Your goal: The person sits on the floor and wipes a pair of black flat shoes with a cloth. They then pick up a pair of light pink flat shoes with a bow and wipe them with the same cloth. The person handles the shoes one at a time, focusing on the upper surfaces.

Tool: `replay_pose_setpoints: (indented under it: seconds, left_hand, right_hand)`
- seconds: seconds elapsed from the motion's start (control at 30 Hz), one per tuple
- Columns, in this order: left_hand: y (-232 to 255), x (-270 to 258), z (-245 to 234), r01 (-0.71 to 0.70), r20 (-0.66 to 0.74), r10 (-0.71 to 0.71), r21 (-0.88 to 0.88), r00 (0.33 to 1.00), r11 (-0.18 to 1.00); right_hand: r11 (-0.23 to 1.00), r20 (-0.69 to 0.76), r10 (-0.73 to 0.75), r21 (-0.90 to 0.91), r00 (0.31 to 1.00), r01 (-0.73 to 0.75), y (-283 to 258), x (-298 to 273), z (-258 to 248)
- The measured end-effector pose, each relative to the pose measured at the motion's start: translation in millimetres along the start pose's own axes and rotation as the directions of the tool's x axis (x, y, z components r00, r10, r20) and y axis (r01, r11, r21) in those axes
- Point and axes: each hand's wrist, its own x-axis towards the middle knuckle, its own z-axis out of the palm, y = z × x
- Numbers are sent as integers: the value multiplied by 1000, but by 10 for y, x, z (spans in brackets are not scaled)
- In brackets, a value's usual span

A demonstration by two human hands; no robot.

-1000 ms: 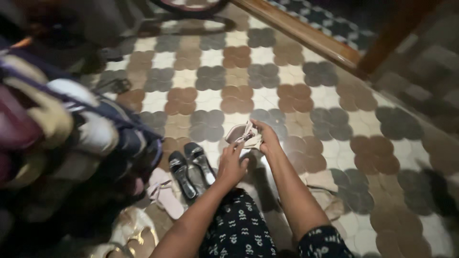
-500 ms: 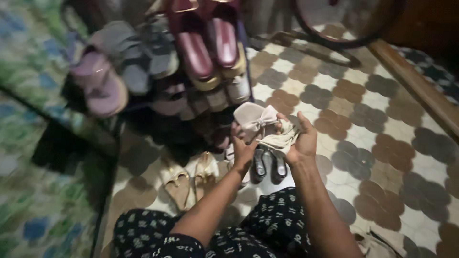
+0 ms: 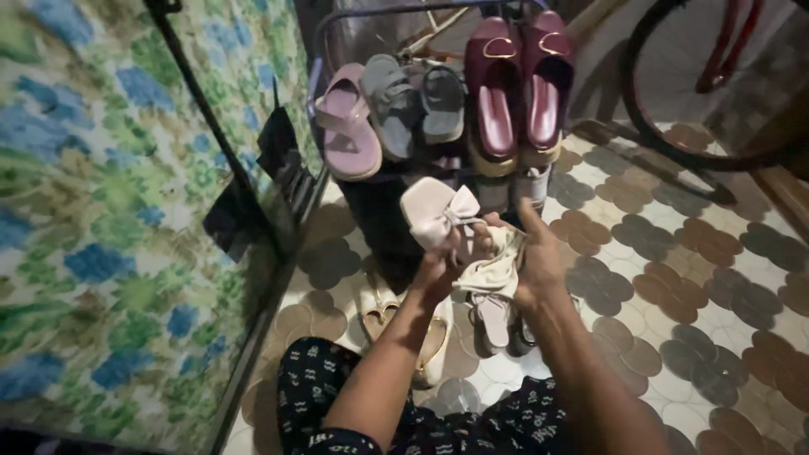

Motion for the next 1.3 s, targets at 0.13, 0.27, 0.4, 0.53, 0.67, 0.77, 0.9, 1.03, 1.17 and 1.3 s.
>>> replay_pose_setpoints:
  seconds: [0.13, 0.27, 0.4, 0.53, 0.67, 0.77, 0.9, 1.03, 1.17, 1.3]
  left_hand:
    - [308, 30, 94, 145, -123, -171, -201, 977, 969]
    - [71, 72, 35, 162, -59, -171, -133, 983, 978]
    - [-12, 49, 437, 320, 59, -315, -153, 947, 935]
    - [343, -76, 895, 239, 7, -240, -126, 971, 963]
    - [533, -102, 874, 258, 78, -247, -204, 966, 944]
    - [360, -76, 737, 324, 109, -314, -89, 943, 942]
    - [46, -8, 627, 379, 55, -396, 197, 916, 904]
    - [-16, 46, 410, 400, 10, -409, 190, 912, 897]
    - [196, 108, 317, 411, 111, -440, 215, 891, 886]
    - [122, 121, 529, 263, 50, -357, 585, 933, 768]
  right_hand:
    - [793, -99, -6, -606, 995, -55, -109, 144, 19]
    - [795, 126, -553, -215, 823, 567, -344, 266, -204]
    - [492, 274, -792, -244, 546, 836, -227, 278, 24]
    - [-118, 527, -677, -766, 513, 632, 22, 109, 216]
    - [-437, 598, -652, -799, 466, 414, -17, 10, 125]
    - [-126, 425, -699, -865, 575, 486, -101, 52, 68]
    - [-361, 624, -655, -754, 427, 548, -172, 87, 135]
    - [-584, 884, -353, -465, 307, 666, -295, -29, 139]
    - [-661, 913, -275, -408, 302, 630, -515, -78, 90]
    - [-740, 926, -261, -373, 273, 559, -516, -103, 228]
